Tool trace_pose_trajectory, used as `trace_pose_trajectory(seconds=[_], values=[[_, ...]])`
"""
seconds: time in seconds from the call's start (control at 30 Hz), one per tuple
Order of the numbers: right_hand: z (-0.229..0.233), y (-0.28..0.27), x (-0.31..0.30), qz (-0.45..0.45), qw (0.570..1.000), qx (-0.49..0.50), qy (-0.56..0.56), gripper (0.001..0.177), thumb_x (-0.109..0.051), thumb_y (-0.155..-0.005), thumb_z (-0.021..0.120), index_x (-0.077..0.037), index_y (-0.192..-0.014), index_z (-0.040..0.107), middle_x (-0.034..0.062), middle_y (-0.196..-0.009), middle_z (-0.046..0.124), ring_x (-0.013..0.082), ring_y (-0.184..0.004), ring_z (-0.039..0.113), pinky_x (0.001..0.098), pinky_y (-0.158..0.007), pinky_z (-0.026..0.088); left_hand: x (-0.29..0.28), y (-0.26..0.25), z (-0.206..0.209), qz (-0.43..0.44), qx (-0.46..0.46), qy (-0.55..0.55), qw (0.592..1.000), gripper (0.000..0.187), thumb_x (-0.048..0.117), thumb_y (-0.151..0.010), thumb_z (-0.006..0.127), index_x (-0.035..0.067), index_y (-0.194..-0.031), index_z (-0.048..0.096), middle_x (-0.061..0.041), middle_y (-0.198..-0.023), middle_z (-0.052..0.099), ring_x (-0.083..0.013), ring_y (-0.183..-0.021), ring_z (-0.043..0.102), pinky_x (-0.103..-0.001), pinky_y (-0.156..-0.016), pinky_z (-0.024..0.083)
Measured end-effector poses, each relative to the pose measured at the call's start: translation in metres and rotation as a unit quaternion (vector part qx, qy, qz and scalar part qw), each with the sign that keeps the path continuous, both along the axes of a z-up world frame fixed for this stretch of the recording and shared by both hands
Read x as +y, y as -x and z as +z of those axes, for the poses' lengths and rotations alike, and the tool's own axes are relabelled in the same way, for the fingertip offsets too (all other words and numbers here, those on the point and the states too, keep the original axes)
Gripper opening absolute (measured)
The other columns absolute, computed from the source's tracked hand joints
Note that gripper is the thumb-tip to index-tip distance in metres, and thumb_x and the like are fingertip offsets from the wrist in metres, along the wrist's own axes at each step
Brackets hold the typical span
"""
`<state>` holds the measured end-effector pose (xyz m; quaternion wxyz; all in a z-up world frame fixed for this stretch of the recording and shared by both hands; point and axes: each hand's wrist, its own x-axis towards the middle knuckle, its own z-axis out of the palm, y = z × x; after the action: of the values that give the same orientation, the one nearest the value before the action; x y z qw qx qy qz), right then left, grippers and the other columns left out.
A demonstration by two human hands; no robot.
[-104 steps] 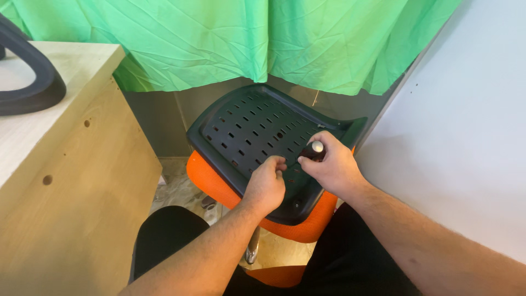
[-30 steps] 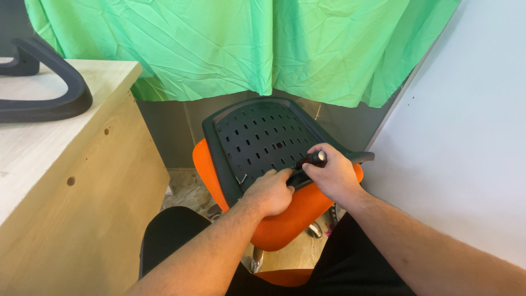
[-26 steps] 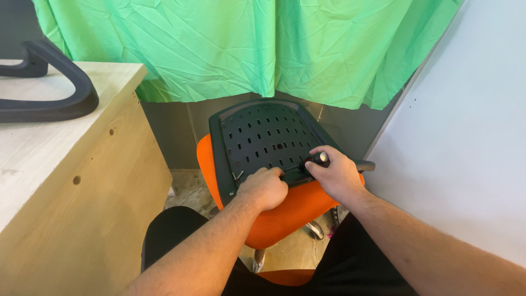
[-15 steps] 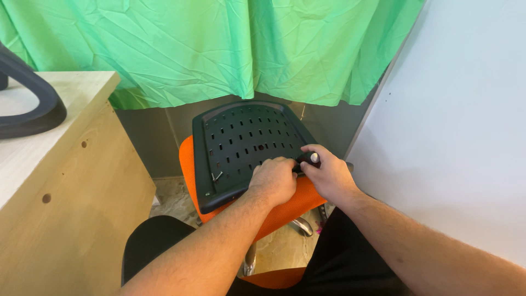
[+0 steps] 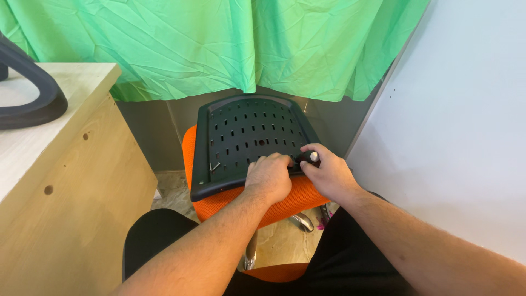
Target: The person uses a screwdriver to tighten screws into the underside of an orange chair seat, securing a black plastic backrest frame. The person repeatedly aligns and turns the screwdriver to fasten multiple screws.
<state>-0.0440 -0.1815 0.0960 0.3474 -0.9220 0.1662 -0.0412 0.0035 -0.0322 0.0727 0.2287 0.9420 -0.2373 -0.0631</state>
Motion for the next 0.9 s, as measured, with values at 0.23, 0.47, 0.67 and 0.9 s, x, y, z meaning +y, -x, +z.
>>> trace_pose_trajectory(seconds=[0.23, 0.47, 0.67, 0.9], values=[[-0.013, -0.018, 0.007, 0.046, 0.979, -0.029, -0.194, 0.034, -0.016, -0.093, 0.064, -0.01, -0.127, 0.063, 0.0077, -0.1, 0.072, 0.0174, -0.09, 0.071, 0.0316, -0.079, 0.06, 0.031, -0.002, 0.007, 0.059, -0.006, 0.021, 0.998, 0.026, 0.031, -0.094, 0.063, 0.018, -0.112, 0.076, -0.004, -0.116, 0.071, -0.0239, -0.118, 0.062, -0.043, -0.11, 0.038], [-0.027, -0.03, 0.025, 0.085, 0.959, -0.049, -0.267, 0.031, -0.013, -0.095, 0.061, -0.006, -0.126, 0.057, 0.0082, -0.103, 0.068, 0.0159, -0.093, 0.072, 0.0336, -0.079, 0.063, 0.056, -0.004, 0.003, 0.102, -0.043, 0.035, 0.993, 0.025, 0.033, -0.092, 0.067, 0.015, -0.108, 0.072, -0.004, -0.113, 0.07, -0.0229, -0.12, 0.058, -0.046, -0.118, 0.029], [-0.025, -0.038, 0.044, 0.108, 0.959, -0.036, -0.258, 0.031, -0.011, -0.095, 0.061, -0.007, -0.126, 0.057, 0.0077, -0.107, 0.068, 0.0164, -0.096, 0.072, 0.0338, -0.08, 0.063, 0.072, -0.01, -0.001, 0.135, -0.04, 0.02, 0.99, 0.022, 0.024, -0.096, 0.06, 0.016, -0.113, 0.071, -0.003, -0.124, 0.067, -0.0247, -0.136, 0.046, -0.051, -0.124, 0.017], [-0.018, -0.046, 0.057, 0.125, 0.94, 0.039, -0.315, 0.039, -0.01, -0.094, 0.059, -0.012, -0.132, 0.055, 0.0102, -0.113, 0.067, 0.0191, -0.104, 0.072, 0.039, -0.083, 0.066, 0.085, -0.018, -0.001, 0.176, -0.035, 0.011, 0.984, 0.027, 0.019, -0.097, 0.056, 0.018, -0.12, 0.071, -0.002, -0.137, 0.062, -0.0284, -0.148, 0.034, -0.046, -0.123, 0.022]])
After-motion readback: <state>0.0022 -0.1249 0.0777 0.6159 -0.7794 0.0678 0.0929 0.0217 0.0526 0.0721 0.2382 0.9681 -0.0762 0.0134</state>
